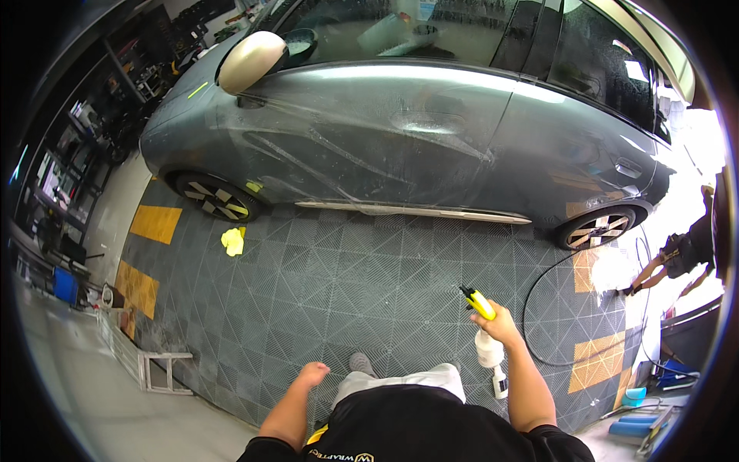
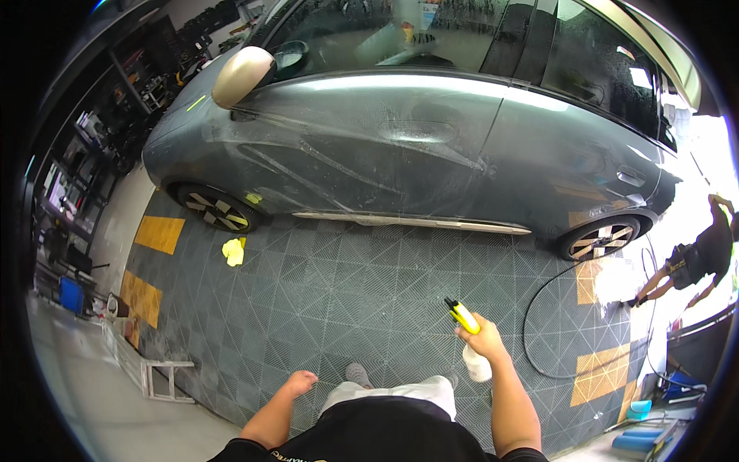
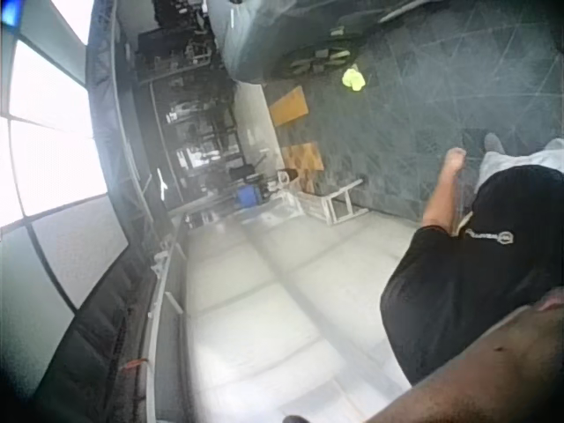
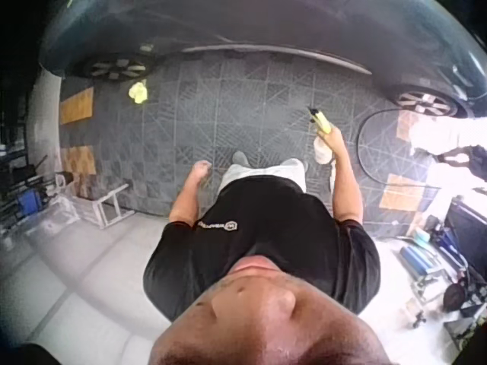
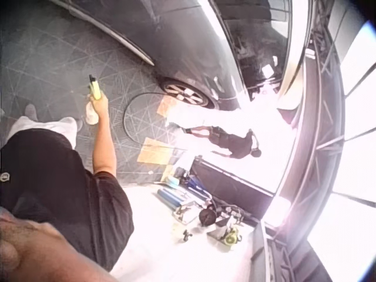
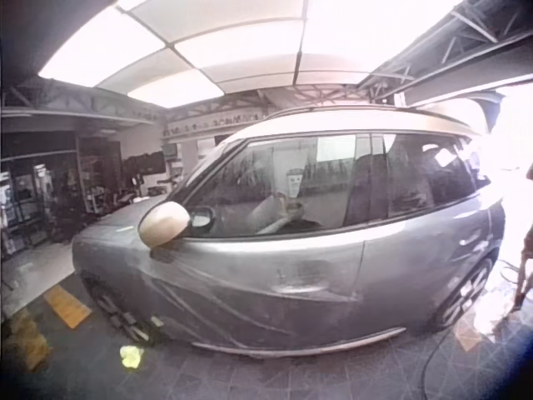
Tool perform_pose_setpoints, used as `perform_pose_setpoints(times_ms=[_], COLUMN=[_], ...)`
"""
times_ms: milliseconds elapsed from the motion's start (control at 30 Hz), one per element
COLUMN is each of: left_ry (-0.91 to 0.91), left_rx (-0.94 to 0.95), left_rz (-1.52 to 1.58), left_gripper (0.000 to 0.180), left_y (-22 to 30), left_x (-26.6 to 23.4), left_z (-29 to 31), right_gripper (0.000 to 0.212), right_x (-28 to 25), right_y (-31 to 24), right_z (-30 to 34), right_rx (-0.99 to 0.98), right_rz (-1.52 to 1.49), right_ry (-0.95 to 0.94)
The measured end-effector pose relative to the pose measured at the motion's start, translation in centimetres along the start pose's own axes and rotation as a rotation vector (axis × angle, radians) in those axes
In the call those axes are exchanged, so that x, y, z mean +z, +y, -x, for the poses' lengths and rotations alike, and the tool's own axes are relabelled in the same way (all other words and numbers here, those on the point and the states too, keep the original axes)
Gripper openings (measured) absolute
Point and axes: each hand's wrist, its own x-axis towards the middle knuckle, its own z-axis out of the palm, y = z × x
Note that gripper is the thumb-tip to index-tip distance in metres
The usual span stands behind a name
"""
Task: The person sprays a liquid solution onto the side of a grey car and then retrieves a large roll of white vinyl wrap. They unroll the vinyl, peel off the backing paper, and apply the wrap to the car's side panel. Using a yellow squeegee, they smooth the vinyl to remove air bubbles and ensure adhesion. Another person assists by holding the vinyl sheet during the application.
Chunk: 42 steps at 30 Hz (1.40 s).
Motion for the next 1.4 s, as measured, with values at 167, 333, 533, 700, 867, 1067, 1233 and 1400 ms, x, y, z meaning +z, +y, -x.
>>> perform_pose_setpoints(times_ms=[167,333,533,700,867,1067,1233,1400], left_ry=[0.090,0.122,-0.025,-0.381,-0.442,-0.335,-0.280,-0.223], left_rx=[-0.139,-0.215,-0.416,-0.556,-0.474,0.091,0.525,0.519], left_rz=[-0.073,-0.355,-0.141,0.297,0.259,-0.038,-0.469,0.082], left_gripper=[0.033,0.032,0.027,0.025,0.018,0.027,0.030,0.052], left_y=[-4.5,-6.0,-7.4,-10.5,-12.2,-6.7,-13.1,-17.8], left_x=[-8.7,-13.8,-16.2,-14.7,-18.3,-28.6,-29.5,-27.2], left_z=[0.3,4.7,7.3,6.4,2.9,2.8,-1.9,-5.4], right_gripper=[0.036,0.041,0.022,0.022,0.056,0.052,0.046,0.047], right_x=[6.8,13.4,21.0,27.3,35.4,39.4,40.6,41.4], right_y=[12.8,20.6,26.0,27.6,10.7,4.4,4.0,-0.9], right_z=[-5.7,-12.5,-19.2,-13.8,6.1,14.6,22.4,23.2], right_rx=[0.154,0.534,0.730,0.492,0.475,0.612,0.452,0.147], right_rz=[-0.348,-0.617,-0.793,-0.345,-0.052,-0.172,-0.432,-0.047], right_ry=[-0.020,0.071,0.214,0.215,-0.221,-0.128,-0.312,-0.364])
